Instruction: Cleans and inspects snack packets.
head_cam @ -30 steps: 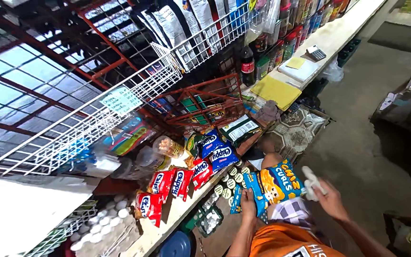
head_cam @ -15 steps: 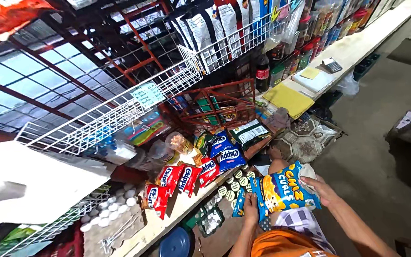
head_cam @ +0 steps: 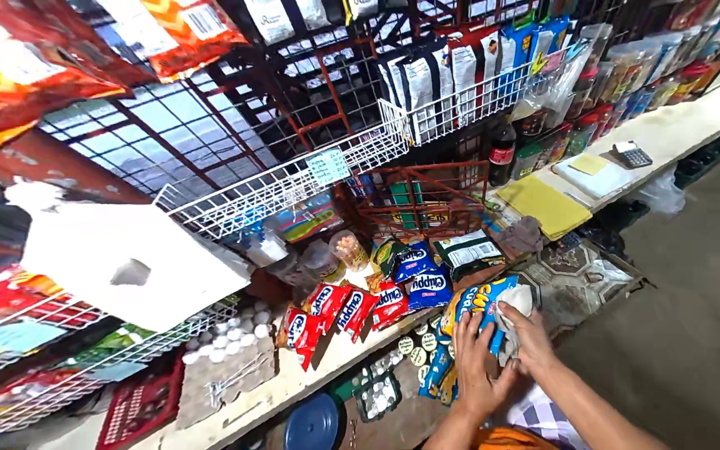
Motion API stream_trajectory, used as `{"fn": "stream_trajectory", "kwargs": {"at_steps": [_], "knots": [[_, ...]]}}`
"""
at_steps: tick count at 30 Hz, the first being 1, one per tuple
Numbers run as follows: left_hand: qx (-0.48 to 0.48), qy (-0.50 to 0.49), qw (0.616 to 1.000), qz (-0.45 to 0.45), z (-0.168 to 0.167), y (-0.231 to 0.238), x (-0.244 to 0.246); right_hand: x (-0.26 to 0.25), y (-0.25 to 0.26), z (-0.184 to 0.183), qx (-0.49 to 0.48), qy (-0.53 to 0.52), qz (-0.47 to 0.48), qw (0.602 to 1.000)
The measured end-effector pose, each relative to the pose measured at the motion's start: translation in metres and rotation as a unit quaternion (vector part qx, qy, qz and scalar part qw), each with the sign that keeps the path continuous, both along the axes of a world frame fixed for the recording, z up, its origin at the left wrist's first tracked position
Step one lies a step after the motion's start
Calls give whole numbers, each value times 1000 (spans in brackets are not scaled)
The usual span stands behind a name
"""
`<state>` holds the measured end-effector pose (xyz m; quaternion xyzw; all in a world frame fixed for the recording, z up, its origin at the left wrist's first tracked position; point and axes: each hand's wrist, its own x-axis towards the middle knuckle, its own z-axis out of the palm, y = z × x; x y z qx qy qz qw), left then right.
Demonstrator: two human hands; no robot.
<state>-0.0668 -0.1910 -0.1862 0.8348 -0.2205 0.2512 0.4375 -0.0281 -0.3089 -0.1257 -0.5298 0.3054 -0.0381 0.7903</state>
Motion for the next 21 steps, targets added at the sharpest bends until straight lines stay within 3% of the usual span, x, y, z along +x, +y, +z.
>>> {"fn": "stream_trajectory", "kwargs": {"at_steps": [8, 11, 13, 15, 18, 21], "knots": [[-43, -63, 997, 14, 7, 15, 23, 4, 14, 18, 23, -12, 45, 999], [-149, 61, 986, 44, 21, 16, 19, 10, 6, 22, 17, -28, 96, 995], [-293, 227, 923, 107, 41, 17, 20, 15, -3, 24, -10, -57, 89, 994], [-414, 325, 842, 118, 48, 25, 29, 18, -17, 23, -87, -116, 66, 987], [-517, 377, 764, 84, 49, 32, 33, 6, -24, 25, -317, -205, 103, 920], [-541, 390, 743, 53, 63, 25, 27, -6, 3, 11, -471, -360, 191, 783]]}}
